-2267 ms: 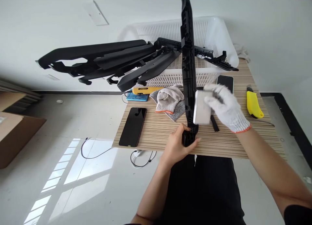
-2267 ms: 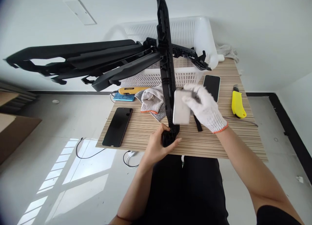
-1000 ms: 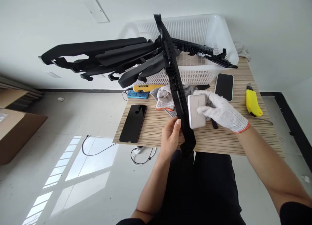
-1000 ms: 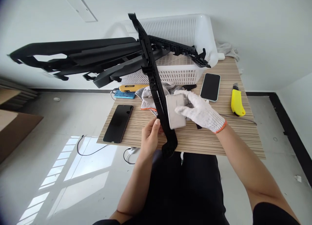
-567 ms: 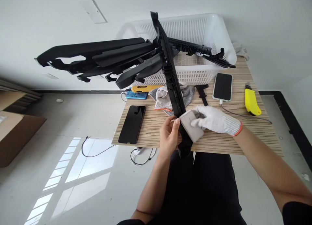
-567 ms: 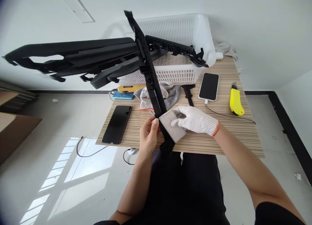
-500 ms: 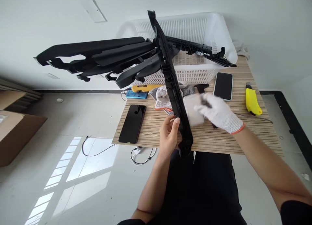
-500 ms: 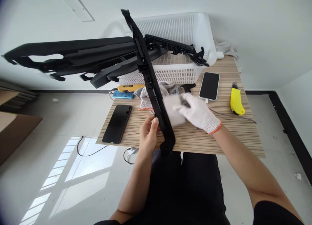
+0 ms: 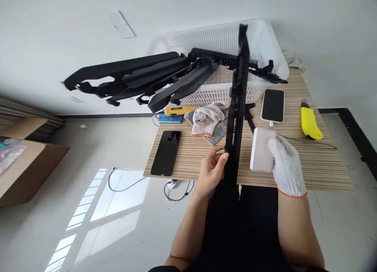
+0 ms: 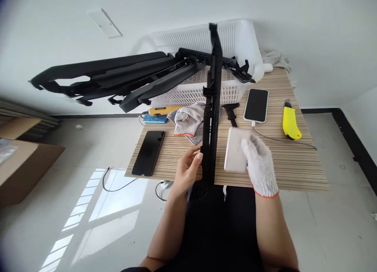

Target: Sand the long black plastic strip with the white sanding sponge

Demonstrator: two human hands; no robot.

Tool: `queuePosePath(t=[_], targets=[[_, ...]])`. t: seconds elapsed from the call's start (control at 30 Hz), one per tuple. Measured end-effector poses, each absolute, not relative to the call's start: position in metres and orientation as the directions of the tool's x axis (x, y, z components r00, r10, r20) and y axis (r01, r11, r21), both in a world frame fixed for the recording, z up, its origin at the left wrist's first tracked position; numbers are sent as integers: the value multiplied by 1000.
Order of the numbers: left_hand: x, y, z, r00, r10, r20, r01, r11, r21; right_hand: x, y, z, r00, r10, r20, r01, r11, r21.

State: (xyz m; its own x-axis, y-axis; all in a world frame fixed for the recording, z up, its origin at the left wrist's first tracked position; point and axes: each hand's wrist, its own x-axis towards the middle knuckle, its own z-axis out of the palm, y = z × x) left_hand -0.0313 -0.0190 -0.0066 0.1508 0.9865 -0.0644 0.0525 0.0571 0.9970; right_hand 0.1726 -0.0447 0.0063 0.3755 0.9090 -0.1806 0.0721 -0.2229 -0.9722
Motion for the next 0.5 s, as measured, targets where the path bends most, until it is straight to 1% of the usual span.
queuePosePath(t=[0.03,0.07,0.1,0.17,0.2,0.23,0.3,0.33,0.43,0.47,0.5], targets=[[-31,-19,-6,173,983,-68,47,61,997,171,-47,5,259,944,-206,82,-234,-969],[-30,-20,-6,197,978,-71,40,64,997,169,-49,6,205,955,-213,130,-243,-961],[-29,-21,-6,212,975,-70,39,63,997,166,-51,8,227,953,-203,194,-249,-949],[-25,-23,-7,181,982,-61,65,49,997,158,-55,11,395,909,-134,276,-257,-926],[-24,-24,-8,161,985,-55,83,42,996,154,-57,11,433,895,-111,287,-253,-924],[-22,-26,-8,144,988,-49,99,35,995,150,-58,11,407,906,-115,291,-248,-924],[-21,-29,-9,121,992,-37,125,22,992,146,-59,11,278,945,-171,285,-251,-925],[-21,-29,-10,114,993,-31,137,15,991,144,-60,11,258,946,-198,274,-268,-923],[-22,-29,-10,114,993,-15,171,-4,985,144,-59,13,334,899,-283,158,-350,-923],[-22,-29,-9,121,993,-10,183,-13,983,144,-58,14,294,903,-313,123,-361,-924],[-23,-28,-9,131,991,-2,194,-24,981,145,-58,16,218,917,-334,113,-364,-925]])
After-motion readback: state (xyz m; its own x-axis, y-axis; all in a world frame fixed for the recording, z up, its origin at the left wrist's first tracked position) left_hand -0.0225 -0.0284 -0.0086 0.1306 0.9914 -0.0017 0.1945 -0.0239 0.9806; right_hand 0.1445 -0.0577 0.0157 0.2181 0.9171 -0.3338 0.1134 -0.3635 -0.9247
